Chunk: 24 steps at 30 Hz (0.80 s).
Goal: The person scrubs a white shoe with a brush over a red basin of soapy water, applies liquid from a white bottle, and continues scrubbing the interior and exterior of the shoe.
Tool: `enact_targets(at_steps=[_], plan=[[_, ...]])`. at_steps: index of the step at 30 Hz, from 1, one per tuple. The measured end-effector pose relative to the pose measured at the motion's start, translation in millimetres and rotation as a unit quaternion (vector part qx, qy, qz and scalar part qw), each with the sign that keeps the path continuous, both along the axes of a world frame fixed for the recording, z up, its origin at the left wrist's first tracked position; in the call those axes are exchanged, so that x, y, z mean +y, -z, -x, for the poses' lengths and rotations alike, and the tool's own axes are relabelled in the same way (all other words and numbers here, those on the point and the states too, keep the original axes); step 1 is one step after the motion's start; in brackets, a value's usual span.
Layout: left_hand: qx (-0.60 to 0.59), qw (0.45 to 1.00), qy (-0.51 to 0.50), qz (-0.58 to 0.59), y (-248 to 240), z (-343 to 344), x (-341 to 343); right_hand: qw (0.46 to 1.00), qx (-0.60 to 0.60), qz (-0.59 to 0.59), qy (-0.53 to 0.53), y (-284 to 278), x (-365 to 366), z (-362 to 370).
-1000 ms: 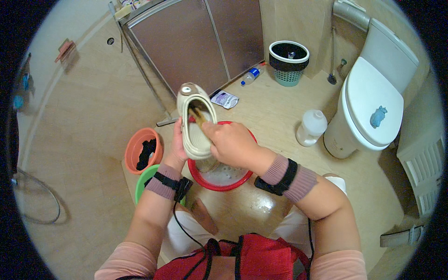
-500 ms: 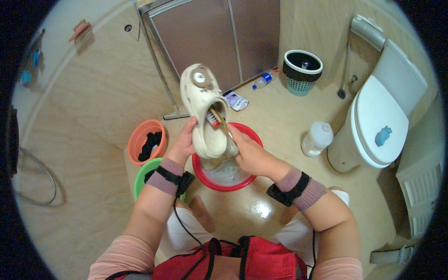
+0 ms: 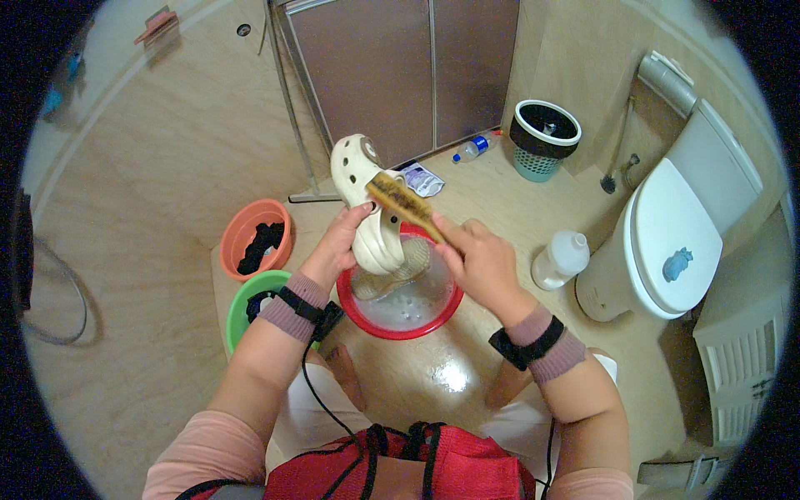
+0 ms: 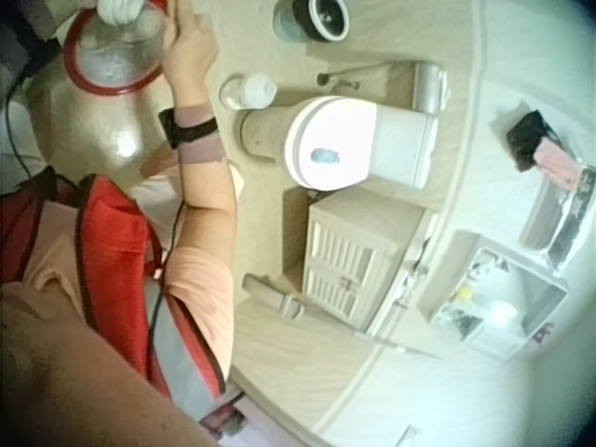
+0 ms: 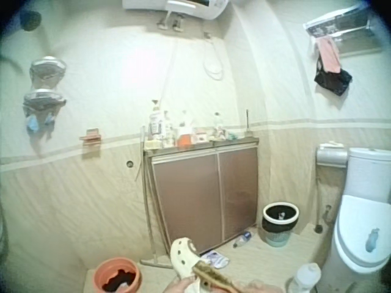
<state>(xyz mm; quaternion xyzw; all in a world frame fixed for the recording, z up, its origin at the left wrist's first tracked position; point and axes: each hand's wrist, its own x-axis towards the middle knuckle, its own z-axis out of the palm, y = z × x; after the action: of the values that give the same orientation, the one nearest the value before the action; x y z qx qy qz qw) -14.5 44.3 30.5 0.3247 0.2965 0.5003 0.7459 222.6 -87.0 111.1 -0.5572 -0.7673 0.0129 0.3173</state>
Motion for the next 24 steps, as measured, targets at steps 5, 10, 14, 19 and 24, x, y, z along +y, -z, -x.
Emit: enact_targets(at_steps=[5,10,14,19,24], plan=[[0.012,0.999,0.034,0.026,11,-4,-1,0.999,-0.002,-0.017,0.041,-3,7,-5],[0.043,0.998,0.047,0.002,18,-12,-4,0.997,-0.009,-0.006,0.071,3,17,-21],[-0.004,0.995,0.102,0.012,15,-8,-3,1.000,-0.001,0.000,-0.005,4,3,-12],[-0.035,0.981,0.157,0.113,27,-26,-2,0.990,0.025,0.064,0.120,9,29,-75],[0.068,0.965,0.203,0.153,76,-53,-22,0.888,0.431,0.131,0.090,-35,4,-88]])
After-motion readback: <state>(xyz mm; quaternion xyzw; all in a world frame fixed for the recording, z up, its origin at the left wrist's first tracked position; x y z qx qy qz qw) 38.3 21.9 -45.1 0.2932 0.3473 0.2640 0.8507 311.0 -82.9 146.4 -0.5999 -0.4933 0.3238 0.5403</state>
